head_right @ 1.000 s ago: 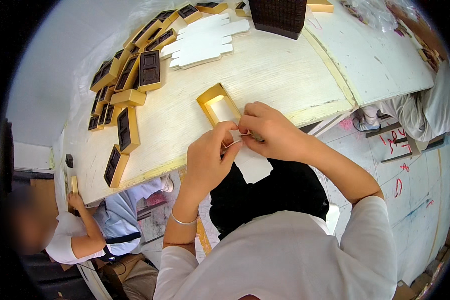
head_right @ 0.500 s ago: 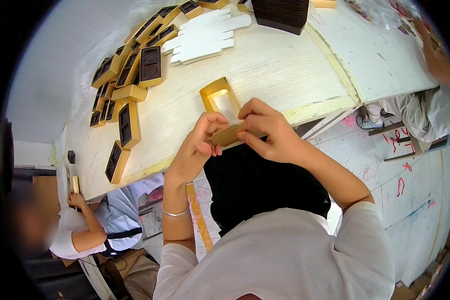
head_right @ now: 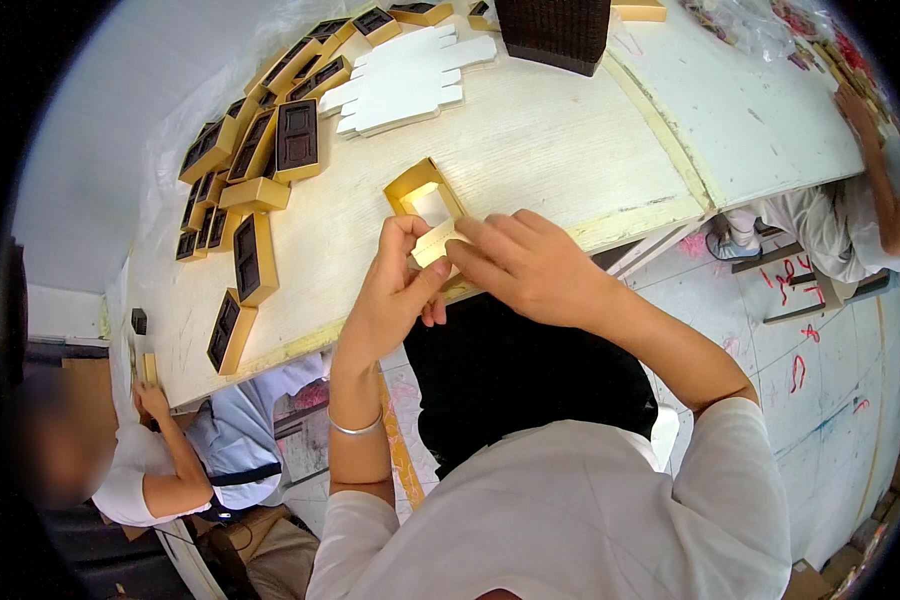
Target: The person folds white cardboard inserts into small rectangular boxes and places dark rectangular items inside. The person repeatedly picks up inserts, folds them, and inserts them into boxes, then places the items inside and sets the completed boxes aside.
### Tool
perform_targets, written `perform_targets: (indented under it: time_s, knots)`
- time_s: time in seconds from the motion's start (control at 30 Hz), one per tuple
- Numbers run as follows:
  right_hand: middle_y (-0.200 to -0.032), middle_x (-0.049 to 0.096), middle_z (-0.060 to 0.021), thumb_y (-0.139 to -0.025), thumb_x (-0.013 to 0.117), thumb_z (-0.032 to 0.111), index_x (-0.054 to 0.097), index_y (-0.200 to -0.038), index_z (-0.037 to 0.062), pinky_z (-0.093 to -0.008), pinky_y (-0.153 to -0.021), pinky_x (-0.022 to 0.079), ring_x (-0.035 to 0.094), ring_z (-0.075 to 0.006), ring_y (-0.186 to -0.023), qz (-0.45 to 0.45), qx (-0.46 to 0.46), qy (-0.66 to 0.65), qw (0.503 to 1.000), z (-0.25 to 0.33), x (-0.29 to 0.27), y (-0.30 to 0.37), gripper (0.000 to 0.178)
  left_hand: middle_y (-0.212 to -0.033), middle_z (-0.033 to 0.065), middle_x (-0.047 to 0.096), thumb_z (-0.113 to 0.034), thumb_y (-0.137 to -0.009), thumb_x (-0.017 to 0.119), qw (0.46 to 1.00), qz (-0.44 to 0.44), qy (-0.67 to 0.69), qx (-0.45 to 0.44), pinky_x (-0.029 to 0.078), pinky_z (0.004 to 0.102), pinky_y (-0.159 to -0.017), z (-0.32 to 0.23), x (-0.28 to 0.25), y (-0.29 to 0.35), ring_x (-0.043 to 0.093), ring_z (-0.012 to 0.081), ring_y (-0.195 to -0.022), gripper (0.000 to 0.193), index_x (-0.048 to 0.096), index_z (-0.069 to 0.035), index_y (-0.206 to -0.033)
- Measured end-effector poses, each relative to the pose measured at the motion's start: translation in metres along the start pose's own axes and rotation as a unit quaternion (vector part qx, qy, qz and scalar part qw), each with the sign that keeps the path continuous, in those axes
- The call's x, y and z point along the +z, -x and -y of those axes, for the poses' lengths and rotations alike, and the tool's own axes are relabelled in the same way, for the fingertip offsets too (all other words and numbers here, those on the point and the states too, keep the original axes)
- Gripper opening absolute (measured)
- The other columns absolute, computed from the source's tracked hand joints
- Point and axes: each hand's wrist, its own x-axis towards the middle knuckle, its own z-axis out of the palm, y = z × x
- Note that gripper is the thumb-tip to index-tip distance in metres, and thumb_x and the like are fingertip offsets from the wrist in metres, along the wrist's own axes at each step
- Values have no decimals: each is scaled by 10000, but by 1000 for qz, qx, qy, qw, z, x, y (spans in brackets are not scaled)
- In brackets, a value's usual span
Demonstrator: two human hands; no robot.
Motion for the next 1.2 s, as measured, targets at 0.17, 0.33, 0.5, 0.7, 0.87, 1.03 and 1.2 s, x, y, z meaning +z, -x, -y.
perform_targets:
  time_s: [0.17,0.33,0.5,0.7,0.87,1.03,1.2]
  knots:
    - [-940,570,-87,-728,646,103,600,-907,29,-313,-674,418,545,-211,-784,26,33,-38,998,3,5,-4,200,-1208,139,518,-77,-867,602,964,-125,-202,122,452,250,-485,8,14,7,553,132,-539,266,466,-40,-1093]
    - [-824,566,-77,-711,659,76,601,-837,24,-340,-670,426,554,-242,-766,147,57,-107,982,-2,2,-17,148,-975,102,588,-106,-806,668,871,-190,-393,225,481,338,-591,15,22,12,603,282,-672,117,609,-28,-869]
    - [-829,572,-100,-805,648,91,622,-860,24,-356,-688,445,558,-273,-734,288,89,-254,919,-18,-16,-38,91,-832,86,595,-137,-804,671,891,-117,-380,218,480,356,-598,11,10,9,608,297,-693,141,625,-14,-854]
    - [-1053,596,-76,-851,614,43,602,-1053,14,-270,-677,466,560,-166,-806,0,217,-153,964,-102,2,-68,205,-926,68,612,-314,-714,762,892,-175,-379,175,494,341,-613,-1,29,23,629,266,-718,381,630,-29,-929]
    - [-1057,599,-89,-752,681,127,625,-1010,57,-383,-801,455,566,-279,-977,-149,63,215,963,-158,-15,-91,273,-1339,124,448,-378,-630,802,879,-133,-395,230,470,402,-833,-33,-13,34,585,288,-970,718,541,-112,-1243]
    - [-1062,627,-91,-833,629,167,639,-1053,58,-412,-879,417,578,-292,-1004,-7,175,376,910,-200,-65,-88,246,-1441,121,378,-264,-605,829,879,-27,-402,255,360,400,-1039,-25,-76,-15,442,341,-1210,853,458,-126,-1361]
    - [-856,683,-84,-767,664,140,693,-855,87,-425,-828,442,636,-280,-859,29,280,216,935,-218,-86,-99,107,-1209,102,519,-216,-634,820,907,29,-384,169,442,357,-908,-19,-66,-37,527,284,-1061,711,516,-71,-1259]
